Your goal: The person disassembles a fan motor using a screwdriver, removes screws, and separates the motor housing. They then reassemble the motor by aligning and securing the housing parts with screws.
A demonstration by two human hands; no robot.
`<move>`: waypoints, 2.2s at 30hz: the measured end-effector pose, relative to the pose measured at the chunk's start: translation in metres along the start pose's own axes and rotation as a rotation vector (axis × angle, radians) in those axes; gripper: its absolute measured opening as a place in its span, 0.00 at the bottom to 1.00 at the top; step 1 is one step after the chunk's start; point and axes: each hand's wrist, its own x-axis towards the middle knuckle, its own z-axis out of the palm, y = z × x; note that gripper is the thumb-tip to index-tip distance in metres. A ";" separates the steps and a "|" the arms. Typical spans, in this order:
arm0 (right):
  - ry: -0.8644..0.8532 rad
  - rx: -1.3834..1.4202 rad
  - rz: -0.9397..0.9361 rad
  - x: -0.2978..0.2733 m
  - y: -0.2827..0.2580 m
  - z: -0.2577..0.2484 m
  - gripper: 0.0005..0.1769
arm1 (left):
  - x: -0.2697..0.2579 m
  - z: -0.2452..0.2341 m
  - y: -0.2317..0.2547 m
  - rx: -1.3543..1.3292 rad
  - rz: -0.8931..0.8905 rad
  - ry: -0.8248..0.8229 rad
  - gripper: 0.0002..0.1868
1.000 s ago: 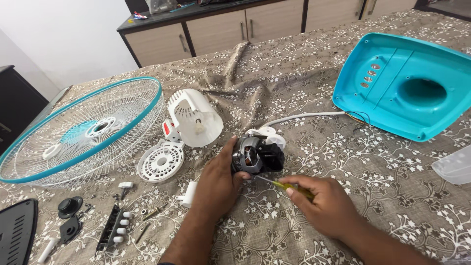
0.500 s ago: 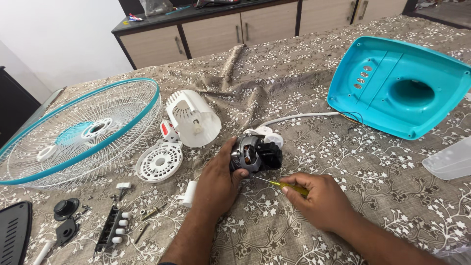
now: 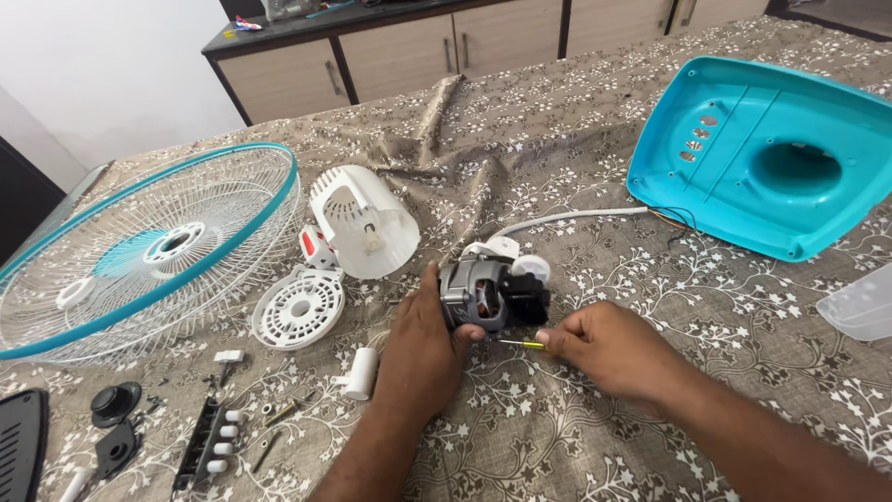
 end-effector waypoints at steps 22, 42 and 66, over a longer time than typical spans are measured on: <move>0.423 -0.398 -0.610 -0.012 0.016 0.014 0.14 | 0.004 -0.002 0.009 0.006 -0.024 -0.071 0.53; 0.506 -0.540 -0.989 -0.011 0.010 0.001 0.12 | 0.004 -0.006 0.007 -0.060 -0.112 -0.036 0.51; 0.123 -0.416 -0.028 -0.028 -0.052 -0.005 0.15 | 0.005 -0.009 0.011 -0.103 -0.317 -0.147 0.50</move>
